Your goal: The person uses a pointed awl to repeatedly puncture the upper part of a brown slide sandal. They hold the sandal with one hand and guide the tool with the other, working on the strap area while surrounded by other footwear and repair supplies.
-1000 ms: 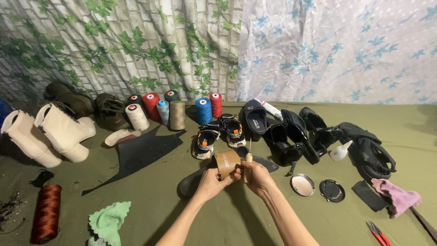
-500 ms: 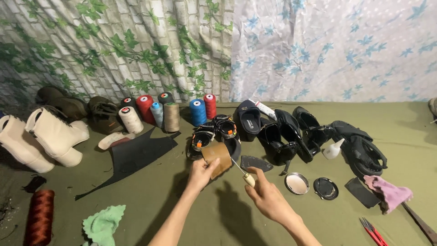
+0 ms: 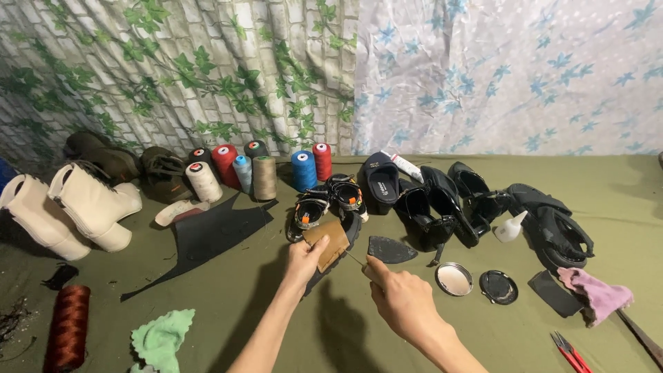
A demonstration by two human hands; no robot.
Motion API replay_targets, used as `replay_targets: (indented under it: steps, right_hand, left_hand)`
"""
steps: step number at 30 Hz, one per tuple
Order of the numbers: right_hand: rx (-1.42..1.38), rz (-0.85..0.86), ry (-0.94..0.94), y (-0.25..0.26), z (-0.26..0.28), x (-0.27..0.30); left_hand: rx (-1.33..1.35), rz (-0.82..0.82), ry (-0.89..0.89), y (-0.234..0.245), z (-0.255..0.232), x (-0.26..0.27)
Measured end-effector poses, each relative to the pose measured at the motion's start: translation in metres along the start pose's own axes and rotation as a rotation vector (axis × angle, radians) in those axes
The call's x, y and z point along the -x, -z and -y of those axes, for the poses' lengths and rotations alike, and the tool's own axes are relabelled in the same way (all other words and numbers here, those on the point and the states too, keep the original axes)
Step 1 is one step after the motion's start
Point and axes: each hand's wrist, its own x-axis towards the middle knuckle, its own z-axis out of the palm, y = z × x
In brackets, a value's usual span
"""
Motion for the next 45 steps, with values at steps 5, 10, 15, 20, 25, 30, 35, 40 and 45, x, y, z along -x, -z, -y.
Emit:
replay_targets:
  steps: [5,10,15,20,25,30,35,40,45]
  right_hand:
    - [-0.015,-0.015,0.021,-0.006,-0.003,-0.005]
    - [0.015,0.008,0.006,-0.007,-0.005,-0.012]
    - [0.064,0.035,0.035,-0.008,-0.008,-0.015]
    - [0.059,0.045,0.017,-0.009,-0.012,-0.021]
    - [0.071,0.061,0.03,-0.007,-0.015,-0.025]
    - [0.133,0.037,0.074,-0.009,-0.015,-0.031]
    - [0.179,0.007,0.129,-0.007,-0.011,-0.033]
    - [0.235,0.042,0.112,-0.007,-0.008,-0.036]
    - [0.293,0.036,0.144,-0.008,-0.004,-0.037]
  left_hand:
    - [-0.036,0.001,0.019,-0.004,0.005,-0.001]
    - [-0.122,0.004,-0.029,-0.009,0.008,-0.005]
    - [-0.239,0.016,-0.013,-0.014,0.019,-0.017]
    - [-0.305,0.068,-0.041,-0.018,0.023,-0.025]
    - [-0.262,0.077,-0.019,-0.016,0.03,-0.037]
    - [-0.264,0.069,-0.068,-0.016,0.035,-0.038]
    - [-0.293,0.085,-0.09,-0.015,0.033,-0.037]
    - [-0.301,0.09,-0.058,-0.015,0.028,-0.033]
    - [-0.299,0.085,-0.042,-0.014,0.026,-0.032]
